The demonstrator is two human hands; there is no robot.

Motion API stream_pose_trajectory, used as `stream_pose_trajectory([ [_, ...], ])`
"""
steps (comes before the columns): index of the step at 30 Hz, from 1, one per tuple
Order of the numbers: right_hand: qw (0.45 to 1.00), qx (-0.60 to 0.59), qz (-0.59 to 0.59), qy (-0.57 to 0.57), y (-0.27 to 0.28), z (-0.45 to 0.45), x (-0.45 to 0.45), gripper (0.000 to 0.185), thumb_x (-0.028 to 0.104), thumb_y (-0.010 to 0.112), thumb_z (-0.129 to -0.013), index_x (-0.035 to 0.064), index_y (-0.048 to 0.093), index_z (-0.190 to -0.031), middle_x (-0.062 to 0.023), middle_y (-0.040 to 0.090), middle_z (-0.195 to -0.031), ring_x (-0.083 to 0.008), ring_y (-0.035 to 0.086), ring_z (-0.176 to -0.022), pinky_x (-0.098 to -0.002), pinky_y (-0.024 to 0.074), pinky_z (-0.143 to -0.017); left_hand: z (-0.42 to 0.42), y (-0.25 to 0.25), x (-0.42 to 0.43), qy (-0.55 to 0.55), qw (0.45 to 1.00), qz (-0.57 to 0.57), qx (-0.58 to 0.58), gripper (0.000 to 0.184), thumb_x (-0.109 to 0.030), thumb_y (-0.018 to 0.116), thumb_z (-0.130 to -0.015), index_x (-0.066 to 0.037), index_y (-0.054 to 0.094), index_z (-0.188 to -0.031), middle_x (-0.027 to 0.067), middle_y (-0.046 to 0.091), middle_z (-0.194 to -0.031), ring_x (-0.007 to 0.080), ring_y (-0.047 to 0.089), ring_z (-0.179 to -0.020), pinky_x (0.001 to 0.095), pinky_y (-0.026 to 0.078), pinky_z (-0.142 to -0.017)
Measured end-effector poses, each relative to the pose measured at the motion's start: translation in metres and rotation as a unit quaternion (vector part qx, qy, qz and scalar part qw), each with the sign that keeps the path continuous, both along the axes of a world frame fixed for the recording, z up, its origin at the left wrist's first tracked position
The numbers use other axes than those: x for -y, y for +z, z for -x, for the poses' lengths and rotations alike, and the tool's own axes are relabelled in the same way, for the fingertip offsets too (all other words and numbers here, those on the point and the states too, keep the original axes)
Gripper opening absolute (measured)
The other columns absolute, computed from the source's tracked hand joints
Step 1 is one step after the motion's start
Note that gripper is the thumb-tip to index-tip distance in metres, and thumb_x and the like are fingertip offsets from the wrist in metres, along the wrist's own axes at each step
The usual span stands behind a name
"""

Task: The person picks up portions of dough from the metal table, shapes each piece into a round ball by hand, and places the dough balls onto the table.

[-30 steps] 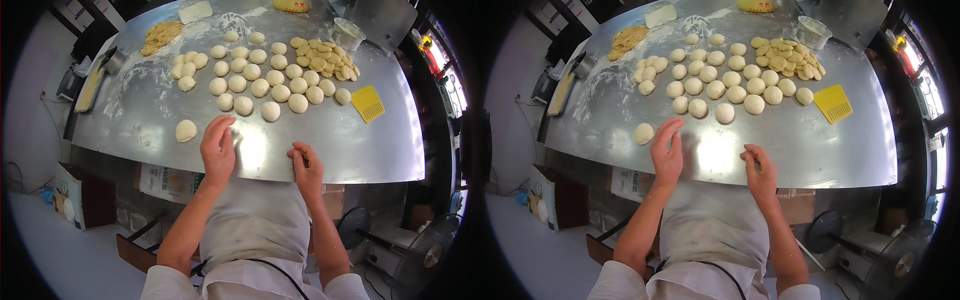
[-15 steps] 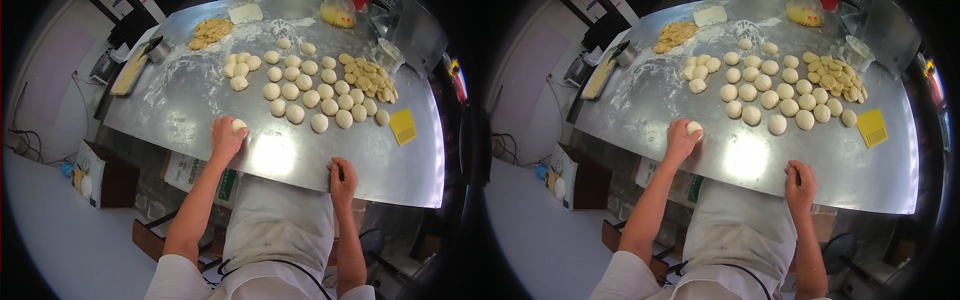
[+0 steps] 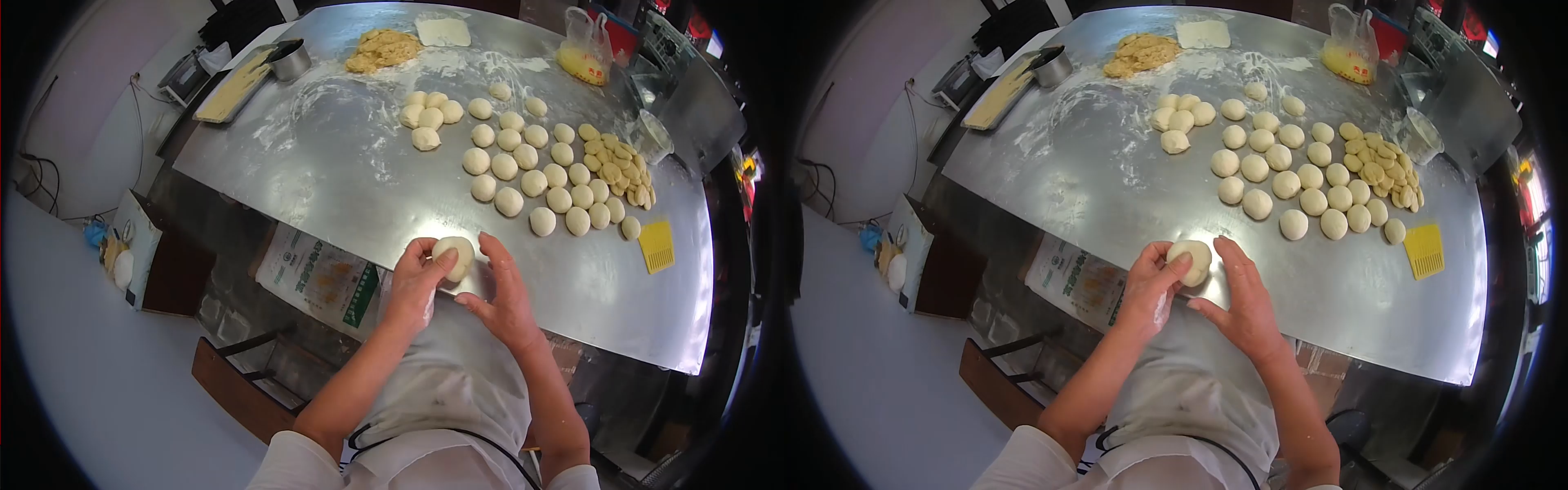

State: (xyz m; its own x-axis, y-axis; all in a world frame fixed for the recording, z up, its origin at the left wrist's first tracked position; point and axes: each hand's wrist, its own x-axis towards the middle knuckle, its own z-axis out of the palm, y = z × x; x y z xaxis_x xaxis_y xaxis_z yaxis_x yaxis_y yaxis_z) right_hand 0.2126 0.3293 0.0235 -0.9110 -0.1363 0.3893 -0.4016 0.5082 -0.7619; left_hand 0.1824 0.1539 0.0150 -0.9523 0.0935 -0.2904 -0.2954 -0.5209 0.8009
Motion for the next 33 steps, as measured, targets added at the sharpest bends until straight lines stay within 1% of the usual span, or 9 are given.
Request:
stream_pose_trajectory([
  [2,0.997,-0.043,-0.036,0.048,-0.004,0.017,0.018,0.083,0.023,0.090,-0.083,0.0050,0.048,-0.153,-0.0196,0.058,-0.147,-0.0398,0.058,-0.133,-0.0466,0.0509,-0.108,-0.009,-0.002,0.009,-0.024,1.000,-0.019,0.006,0.042,-0.019,0.079,-0.098,0.000,0.054,-0.126,0.0115,0.066,-0.116,0.0160,0.067,-0.104,0.0299,0.054,-0.090],
  [5,0.987,0.108,-0.015,0.119,0.001,0.029,0.037,0.085,0.020,0.089,-0.082,0.0041,0.047,-0.154,-0.0202,0.056,-0.149,-0.0392,0.055,-0.136,-0.0455,0.0508,-0.108,-0.008,-0.009,0.027,0.016,0.999,-0.022,-0.024,0.041,-0.018,0.078,-0.098,0.000,0.054,-0.126,0.0117,0.066,-0.117,0.0162,0.067,-0.106,0.0302,0.054,-0.091],
  [11,0.992,0.023,-0.121,0.007,-0.030,0.048,0.043,0.067,0.017,0.081,-0.088,0.0048,0.054,-0.148,-0.0195,0.057,-0.148,-0.0404,0.052,-0.138,-0.0490,0.0436,-0.113,0.072,-0.034,0.080,0.157,0.976,0.110,-0.101,0.039,-0.012,0.077,-0.097,0.000,0.056,-0.128,0.0087,0.068,-0.109,0.0143,0.068,-0.096,0.0269,0.054,-0.088],
  [14,0.964,-0.020,-0.263,-0.015,-0.048,0.042,0.036,0.057,0.015,0.077,-0.089,0.0045,0.059,-0.142,-0.0171,0.058,-0.149,-0.0397,0.051,-0.140,-0.0519,0.0390,-0.116,0.120,-0.036,0.089,0.116,0.953,0.244,-0.134,0.052,-0.017,0.073,-0.099,-0.001,0.051,-0.143,0.0163,0.064,-0.128,0.0250,0.065,-0.116,0.0387,0.052,-0.101],
  [17,0.969,-0.005,-0.247,-0.017,-0.049,0.038,0.035,0.052,0.014,0.076,-0.088,0.0031,0.062,-0.137,-0.0153,0.058,-0.150,-0.0385,0.051,-0.140,-0.0522,0.0379,-0.117,0.140,-0.046,0.071,0.153,0.599,0.736,-0.276,0.060,-0.025,0.073,-0.098,-0.005,0.050,-0.150,0.0196,0.057,-0.138,0.0367,0.055,-0.131,0.0511,0.044,-0.110],
  [24,0.972,0.008,-0.231,-0.032,-0.034,0.011,0.020,0.040,0.001,0.071,-0.087,0.0005,0.069,-0.126,-0.0166,0.064,-0.141,-0.0403,0.056,-0.134,-0.0507,0.0426,-0.114,0.166,-0.061,0.079,-0.022,0.595,0.728,-0.339,0.033,-0.019,0.068,-0.098,-0.005,0.062,-0.128,0.0197,0.053,-0.135,0.0411,0.052,-0.127,0.0562,0.042,-0.106],
  [27,0.975,0.016,-0.208,-0.078,-0.036,0.008,0.004,0.038,-0.001,0.069,-0.087,-0.0009,0.068,-0.125,-0.0174,0.065,-0.140,-0.0414,0.056,-0.133,-0.0502,0.0431,-0.114,0.186,-0.067,0.134,-0.003,0.592,0.744,-0.308,0.030,-0.013,0.064,-0.099,-0.004,0.063,-0.128,0.0214,0.052,-0.137,0.0420,0.051,-0.129,0.0556,0.040,-0.110],
  [31,0.968,0.011,-0.222,-0.118,-0.042,0.010,0.002,0.035,-0.003,0.065,-0.089,-0.0019,0.068,-0.123,-0.0171,0.067,-0.136,-0.0409,0.057,-0.130,-0.0500,0.0441,-0.112,0.202,-0.072,0.232,0.173,0.434,0.861,-0.199,0.040,-0.017,0.057,-0.103,-0.003,0.056,-0.140,0.0290,0.049,-0.147,0.0479,0.046,-0.136,0.0588,0.039,-0.113],
  [33,0.961,0.011,-0.245,-0.130,-0.043,0.011,0.006,0.034,-0.002,0.064,-0.090,-0.0020,0.068,-0.124,-0.0171,0.067,-0.136,-0.0409,0.058,-0.128,-0.0508,0.0443,-0.111,0.210,-0.072,0.273,0.196,0.449,0.859,-0.149,0.048,-0.023,0.057,-0.104,-0.001,0.050,-0.146,0.0328,0.047,-0.148,0.0507,0.045,-0.137,0.0605,0.040,-0.112],
])
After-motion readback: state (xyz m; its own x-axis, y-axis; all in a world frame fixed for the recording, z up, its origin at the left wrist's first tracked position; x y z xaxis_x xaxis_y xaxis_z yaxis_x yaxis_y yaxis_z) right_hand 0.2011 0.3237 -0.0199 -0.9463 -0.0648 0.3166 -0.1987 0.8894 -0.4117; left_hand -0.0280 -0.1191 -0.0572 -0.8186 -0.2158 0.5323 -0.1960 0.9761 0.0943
